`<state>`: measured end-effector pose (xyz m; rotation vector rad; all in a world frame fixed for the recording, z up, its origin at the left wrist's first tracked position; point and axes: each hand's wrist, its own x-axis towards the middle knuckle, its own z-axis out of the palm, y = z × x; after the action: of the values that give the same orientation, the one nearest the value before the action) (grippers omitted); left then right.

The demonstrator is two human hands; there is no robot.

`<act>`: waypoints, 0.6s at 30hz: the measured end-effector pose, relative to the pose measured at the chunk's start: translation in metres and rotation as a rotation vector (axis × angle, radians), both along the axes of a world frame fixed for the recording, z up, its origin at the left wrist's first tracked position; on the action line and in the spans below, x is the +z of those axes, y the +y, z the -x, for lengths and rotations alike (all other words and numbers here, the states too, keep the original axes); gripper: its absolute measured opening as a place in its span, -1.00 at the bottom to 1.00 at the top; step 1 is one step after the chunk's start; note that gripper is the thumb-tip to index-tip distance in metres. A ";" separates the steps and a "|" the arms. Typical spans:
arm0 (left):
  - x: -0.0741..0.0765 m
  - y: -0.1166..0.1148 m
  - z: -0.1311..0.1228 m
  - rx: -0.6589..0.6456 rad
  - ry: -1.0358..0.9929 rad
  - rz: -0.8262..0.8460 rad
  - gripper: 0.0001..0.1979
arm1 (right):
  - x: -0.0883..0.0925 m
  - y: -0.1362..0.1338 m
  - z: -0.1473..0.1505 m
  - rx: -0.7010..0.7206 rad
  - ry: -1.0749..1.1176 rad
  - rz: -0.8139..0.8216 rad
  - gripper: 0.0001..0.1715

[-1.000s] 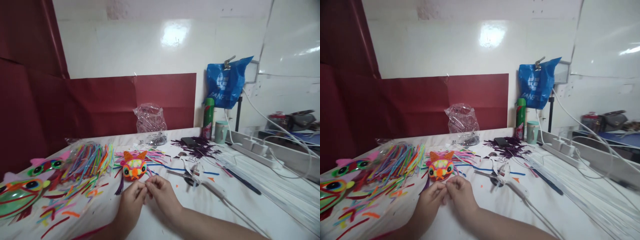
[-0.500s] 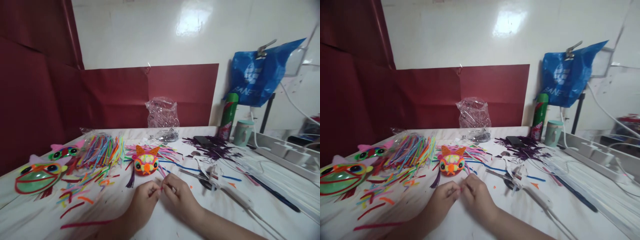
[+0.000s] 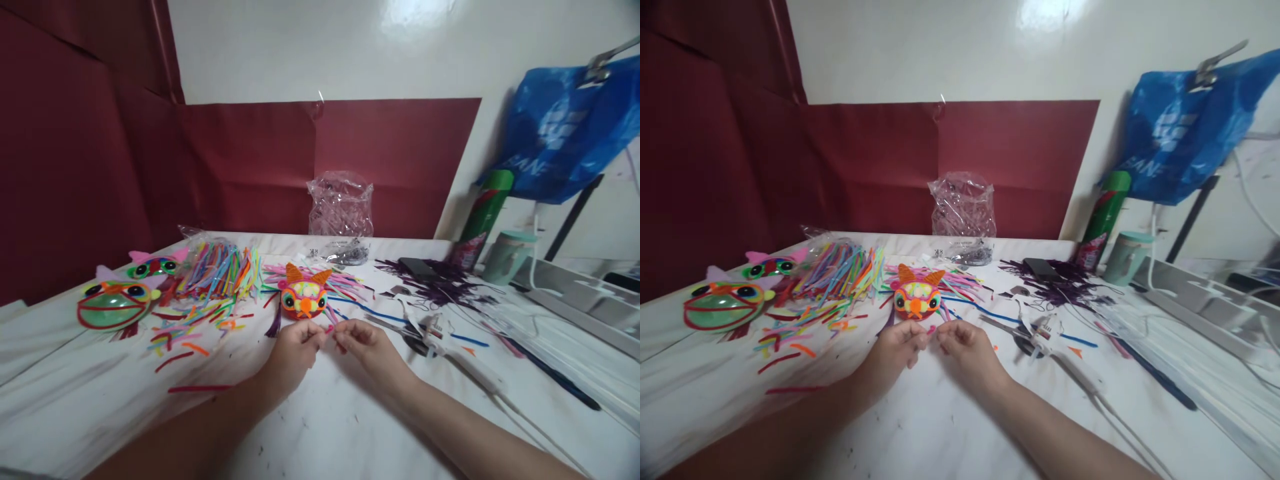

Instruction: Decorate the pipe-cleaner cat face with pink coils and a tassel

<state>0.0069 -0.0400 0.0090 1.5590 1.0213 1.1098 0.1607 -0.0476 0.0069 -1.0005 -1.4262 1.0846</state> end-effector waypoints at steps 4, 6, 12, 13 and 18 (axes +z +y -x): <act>-0.001 -0.005 -0.005 -0.085 -0.057 0.057 -0.83 | -0.005 -0.005 0.008 0.003 0.142 0.019 -0.74; -0.002 -0.006 -0.006 -0.107 -0.067 0.063 -0.83 | -0.007 -0.008 0.009 -0.028 0.126 0.005 -0.74; -0.005 -0.009 -0.005 -0.086 -0.026 0.082 -0.88 | -0.007 -0.014 0.006 -0.095 -0.006 -0.030 -0.72; -0.005 -0.010 -0.006 -0.075 -0.013 0.084 -0.89 | -0.006 -0.014 0.005 -0.122 -0.045 -0.030 -0.74; -0.010 -0.010 -0.005 -0.043 -0.003 0.166 -0.86 | -0.024 0.002 -0.016 -0.052 -0.261 -0.111 -0.76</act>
<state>0.0118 -0.0496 -0.0014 1.4399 1.0461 0.9722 0.1763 -0.0454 -0.0169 -1.1224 -1.6409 0.8492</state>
